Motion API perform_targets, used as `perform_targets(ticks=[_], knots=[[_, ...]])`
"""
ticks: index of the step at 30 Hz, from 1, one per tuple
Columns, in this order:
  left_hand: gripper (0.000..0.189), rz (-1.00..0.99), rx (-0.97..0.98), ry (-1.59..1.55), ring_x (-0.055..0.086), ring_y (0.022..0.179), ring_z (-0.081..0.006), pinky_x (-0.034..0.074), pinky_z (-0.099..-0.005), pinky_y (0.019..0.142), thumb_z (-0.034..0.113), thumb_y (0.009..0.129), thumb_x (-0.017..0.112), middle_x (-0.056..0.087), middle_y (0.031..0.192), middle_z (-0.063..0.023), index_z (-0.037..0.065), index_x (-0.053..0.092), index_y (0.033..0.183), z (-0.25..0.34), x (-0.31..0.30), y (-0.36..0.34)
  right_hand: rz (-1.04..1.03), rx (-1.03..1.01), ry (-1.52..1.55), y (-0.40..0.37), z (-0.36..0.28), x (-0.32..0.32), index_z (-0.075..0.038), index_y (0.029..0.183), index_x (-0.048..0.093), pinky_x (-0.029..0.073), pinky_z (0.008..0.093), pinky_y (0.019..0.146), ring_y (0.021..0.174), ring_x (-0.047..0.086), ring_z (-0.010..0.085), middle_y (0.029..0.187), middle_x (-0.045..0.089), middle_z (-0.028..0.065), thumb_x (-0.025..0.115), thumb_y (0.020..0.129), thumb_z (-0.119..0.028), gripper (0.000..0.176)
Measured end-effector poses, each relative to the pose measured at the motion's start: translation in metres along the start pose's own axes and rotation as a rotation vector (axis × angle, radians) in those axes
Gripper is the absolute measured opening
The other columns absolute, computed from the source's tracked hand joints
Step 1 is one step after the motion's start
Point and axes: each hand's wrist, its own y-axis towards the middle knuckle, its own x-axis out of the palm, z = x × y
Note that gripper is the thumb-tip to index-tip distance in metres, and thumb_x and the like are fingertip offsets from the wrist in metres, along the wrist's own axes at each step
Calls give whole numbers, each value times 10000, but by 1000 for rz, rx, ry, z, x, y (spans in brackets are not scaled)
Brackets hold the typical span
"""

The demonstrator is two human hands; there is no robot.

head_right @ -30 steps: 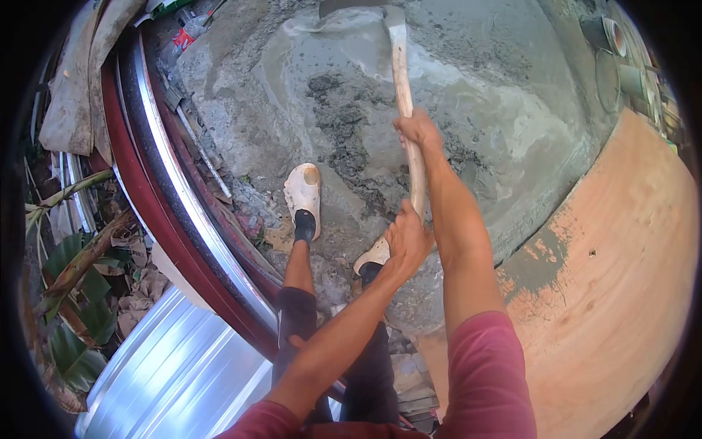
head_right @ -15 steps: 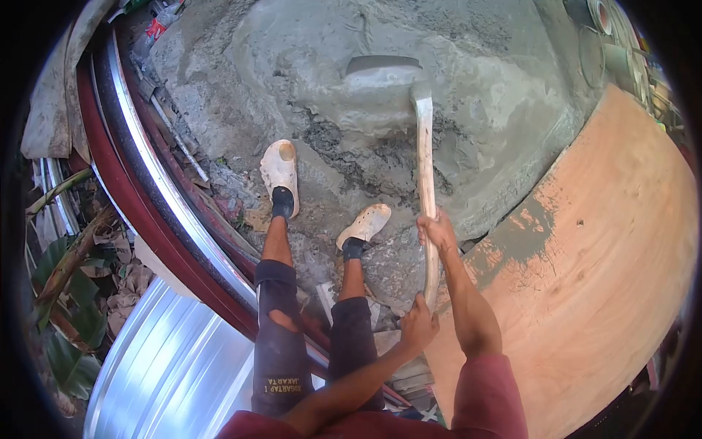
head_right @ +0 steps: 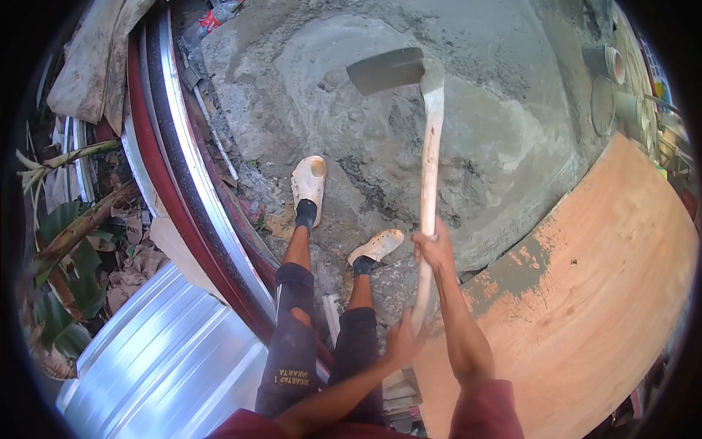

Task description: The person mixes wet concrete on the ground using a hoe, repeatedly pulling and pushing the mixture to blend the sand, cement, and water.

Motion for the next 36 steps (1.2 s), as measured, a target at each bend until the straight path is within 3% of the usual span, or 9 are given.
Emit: perform_targets(ticks=[3, 6, 10, 20, 22, 27, 29, 31, 36], knots=[[373, 198, 56, -45, 622, 752, -511, 481, -583, 665, 170, 865, 635, 640, 809, -310, 50, 470, 1176, 42, -60, 98, -97, -142, -31, 94, -60, 57, -20, 1037, 482, 443, 298, 399, 454, 518, 139, 653, 548, 53, 650, 755, -45, 329], [407, 283, -16, 77, 626, 836, -509, 480, -577, 751, 157, 818, 649, 645, 869, -324, -4, 480, 1151, 67, -104, 182, -179, -217, -88, 180, -107, 112, 29, 964, 528, 442, 319, 404, 452, 521, 156, 661, 567, 81, 656, 749, -61, 266], [430, 274, -78, -10, 630, 899, -496, 493, -553, 789, 155, 782, 659, 639, 943, -331, -24, 486, 1131, 63, -91, 206, -239, -136, -356, 202, -116, 126, 15, 927, 512, 435, 313, 380, 464, 504, 152, 647, 525, 63, 620, 776, -28, 191], [398, 14, -293, -286, 661, 911, -439, 523, -488, 798, 131, 737, 683, 653, 912, -302, -36, 524, 1061, 39, 70, 93, -185, -17, -701, 107, -2, -15, 99, 995, 526, 494, 374, 404, 454, 575, 219, 649, 586, 144, 605, 754, -41, 289], [408, -29, -309, -294, 667, 898, -430, 528, -480, 784, 138, 735, 690, 653, 906, -295, -32, 523, 1065, 41, 90, 71, -173, 36, -756, 88, 17, -45, 59, 1143, 482, 463, 357, 373, 451, 534, 180, 653, 550, 104, 571, 753, -23, 408], [410, -134, -212, -365, 670, 888, -397, 517, -466, 750, 147, 734, 702, 651, 919, -269, -23, 519, 1060, 13, 136, 4, -78, 100, -555, 22, 63, -101, 28, 1143, 491, 470, 342, 400, 467, 549, 181, 669, 566, 104, 639, 742, -4, 429], [428, -127, -187, -360, 664, 849, -419, 518, -482, 715, 133, 739, 700, 634, 879, -266, -22, 482, 1074, 0, 141, -23, -66, 87, -474, -3, 79, -112, -2, 1139, 462, 449, 334, 375, 446, 522, 170, 662, 549, 85, 629, 741, 6, 432], [443, -120, 10, -437, 650, 766, -364, 509, -434, 659, 128, 735, 704, 594, 804, -205, -12, 496, 1099, -8, 132, -54, -43, 67, -387, -31, 89, -115, -33, 1136, 434, 428, 326, 351, 425, 494, 159, 654, 531, 66, 618, 740, 17, 439], [537, -281, 6, -450, 603, 654, -236, 495, -372, 582, 106, 729, 700, 551, 767, -124, -5, 493, 1212, -15, 70, -103, 162, 153, -85, -122, 59, -76, -7, 1209, 446, 430, 309, 405, 465, 517, 165, 695, 565, 85, 641, 718, 36, 530]])
